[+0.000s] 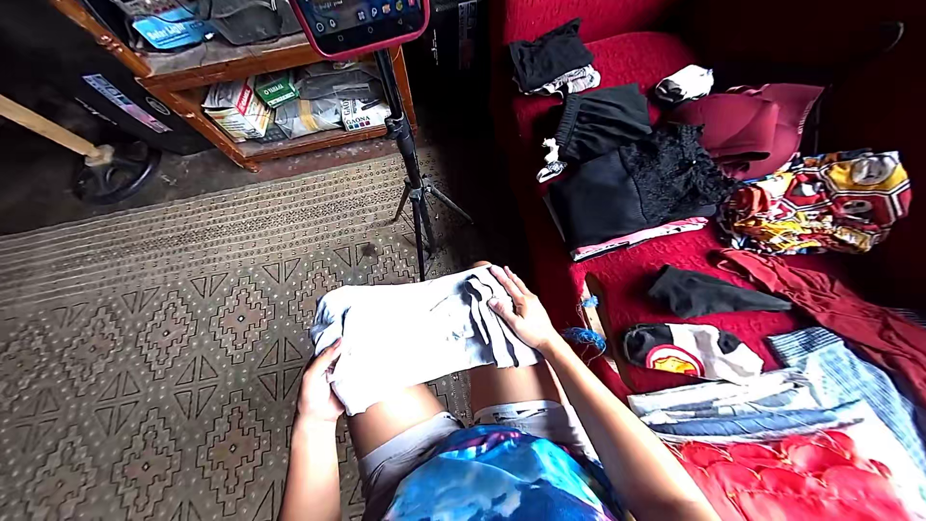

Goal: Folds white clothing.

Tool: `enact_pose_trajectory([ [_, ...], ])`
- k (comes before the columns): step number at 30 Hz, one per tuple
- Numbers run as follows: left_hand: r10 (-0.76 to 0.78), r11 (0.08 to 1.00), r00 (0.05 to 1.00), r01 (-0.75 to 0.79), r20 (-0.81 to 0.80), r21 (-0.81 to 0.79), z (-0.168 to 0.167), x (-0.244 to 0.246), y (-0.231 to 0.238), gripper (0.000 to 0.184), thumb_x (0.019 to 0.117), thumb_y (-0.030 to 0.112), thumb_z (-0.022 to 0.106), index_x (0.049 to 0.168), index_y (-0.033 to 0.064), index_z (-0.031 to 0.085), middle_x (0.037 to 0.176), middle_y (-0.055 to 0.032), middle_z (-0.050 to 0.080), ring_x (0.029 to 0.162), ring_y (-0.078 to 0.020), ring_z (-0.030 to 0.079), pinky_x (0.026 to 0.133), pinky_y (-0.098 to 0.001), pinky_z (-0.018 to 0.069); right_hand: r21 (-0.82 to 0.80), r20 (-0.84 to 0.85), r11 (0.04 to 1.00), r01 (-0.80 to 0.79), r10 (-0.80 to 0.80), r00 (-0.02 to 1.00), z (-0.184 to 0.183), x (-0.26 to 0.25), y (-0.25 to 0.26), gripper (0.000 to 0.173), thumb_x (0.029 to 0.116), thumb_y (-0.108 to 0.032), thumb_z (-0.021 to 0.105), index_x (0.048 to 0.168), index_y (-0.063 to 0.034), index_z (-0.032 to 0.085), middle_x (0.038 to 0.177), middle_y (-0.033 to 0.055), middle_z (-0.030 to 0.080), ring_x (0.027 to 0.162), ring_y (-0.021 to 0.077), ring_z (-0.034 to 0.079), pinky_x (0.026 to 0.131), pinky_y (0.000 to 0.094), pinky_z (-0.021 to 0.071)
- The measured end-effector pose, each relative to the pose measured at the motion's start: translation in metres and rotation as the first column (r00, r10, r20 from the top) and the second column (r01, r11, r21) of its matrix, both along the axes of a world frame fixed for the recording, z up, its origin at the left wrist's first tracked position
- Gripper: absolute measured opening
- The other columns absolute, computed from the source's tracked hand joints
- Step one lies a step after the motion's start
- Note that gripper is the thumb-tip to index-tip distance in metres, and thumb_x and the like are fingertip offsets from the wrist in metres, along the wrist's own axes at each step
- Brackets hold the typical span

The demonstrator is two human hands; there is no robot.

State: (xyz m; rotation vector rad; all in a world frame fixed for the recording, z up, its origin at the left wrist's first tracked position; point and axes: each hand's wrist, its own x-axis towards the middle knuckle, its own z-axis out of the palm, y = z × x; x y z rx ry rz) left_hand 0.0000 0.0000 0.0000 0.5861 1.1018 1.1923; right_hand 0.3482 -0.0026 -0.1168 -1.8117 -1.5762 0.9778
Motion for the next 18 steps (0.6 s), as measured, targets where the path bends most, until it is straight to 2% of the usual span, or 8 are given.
enact_pose_trajectory([
  [3,0.020,0.999,1.000,-0.020,-0.021,0.025,0.000,-0.006,0.002,0.028,0.1017,0.012,0.035,0.109,0.0097,0.062,0.092,-0.0003,0.076,0.085,-0.0075,0.074,0.078,-0.0279,0.0629,-0.021,-0.020,1.000,0.008,-0.008,1.000,-0.001,0.004,-0.001,0.066,0.1013,-0.058,0.042,0.161,-0.0297,0.036,0.167,0.0090,0.030,0.155,0.0315,0.028,0.121,0.0604,0.0277],
  [5,0.041,0.998,0.999,-0.039,-0.032,0.054,-0.003,-0.012,0.004,0.028,0.1029,0.015,0.036,0.114,0.0098,0.061,0.095,0.0000,0.076,0.088,-0.0069,0.073,0.080,-0.0282,0.0627,-0.057,0.039,0.998,0.001,0.001,0.999,0.007,0.007,-0.003,0.068,0.1008,-0.061,0.038,0.162,-0.0307,0.033,0.169,0.0108,0.025,0.156,0.0343,0.021,0.121,0.0630,0.0229],
  [7,0.058,0.996,0.997,-0.055,-0.043,0.072,-0.006,-0.018,0.003,0.029,0.1028,0.016,0.035,0.118,0.0097,0.059,0.098,0.0004,0.076,0.090,-0.0066,0.073,0.081,-0.0286,0.0624,-0.122,0.129,0.992,-0.009,0.025,0.991,0.028,0.004,-0.008,0.075,0.0988,-0.067,0.033,0.164,-0.0306,0.025,0.171,0.0140,0.014,0.158,0.0371,0.011,0.122,0.0649,0.0159],
  [10,0.064,0.997,0.995,-0.061,-0.077,0.036,-0.008,-0.018,-0.001,0.028,0.1021,0.015,0.037,0.122,0.0096,0.057,0.098,0.0016,0.075,0.090,-0.0059,0.073,0.080,-0.0276,0.0625,-0.039,0.127,0.996,0.077,-0.071,0.989,0.056,-0.017,-0.013,0.087,0.0953,-0.070,0.040,0.162,-0.0141,0.032,0.168,0.0188,0.022,0.157,0.0360,0.019,0.123,0.0615,0.0191],
  [13,0.058,0.997,0.992,-0.063,-0.110,-0.041,-0.016,-0.010,-0.007,0.029,0.1030,0.018,0.037,0.123,0.0087,0.056,0.097,0.0024,0.074,0.088,-0.0054,0.072,0.079,-0.0278,0.0619,-0.085,0.294,0.994,0.068,-0.040,0.955,0.061,-0.044,-0.011,0.094,0.0935,-0.070,0.048,0.164,-0.0108,0.025,0.169,0.0205,0.019,0.157,0.0404,0.015,0.121,0.0692,0.0133],
  [16,0.023,0.989,0.995,-0.038,-0.099,-0.145,-0.046,-0.005,0.000,0.031,0.0991,0.016,0.042,0.126,0.0055,0.054,0.096,-0.0025,0.072,0.084,-0.0089,0.071,0.075,-0.0300,0.0611,0.097,0.566,0.994,0.059,-0.104,0.818,0.036,-0.061,-0.002,0.080,0.0954,-0.056,0.054,0.159,-0.0093,0.038,0.164,0.0307,0.023,0.151,0.0535,0.022,0.113,0.0767,0.0197],
  [17,0.014,0.984,0.997,-0.027,-0.077,-0.174,-0.057,-0.008,0.001,0.032,0.0989,0.014,0.043,0.127,0.0044,0.053,0.096,-0.0051,0.071,0.083,-0.0110,0.071,0.074,-0.0313,0.0607,0.140,0.587,0.989,0.057,-0.129,0.799,0.033,-0.062,-0.001,0.076,0.0957,-0.051,0.056,0.157,-0.0096,0.041,0.163,0.0323,0.025,0.149,0.0551,0.024,0.113,0.0767,0.0215],
  [18,0.028,0.983,0.998,-0.037,-0.056,-0.178,-0.063,-0.011,0.004,0.028,0.0990,0.013,0.043,0.123,0.0050,0.055,0.093,-0.0051,0.073,0.081,-0.0111,0.072,0.071,-0.0307,0.0615,0.180,0.580,0.982,0.059,-0.154,0.800,0.031,-0.062,0.001,0.072,0.0963,-0.050,0.056,0.155,-0.0103,0.045,0.162,0.0319,0.027,0.149,0.0547,0.026,0.112,0.0765,0.0228],
])
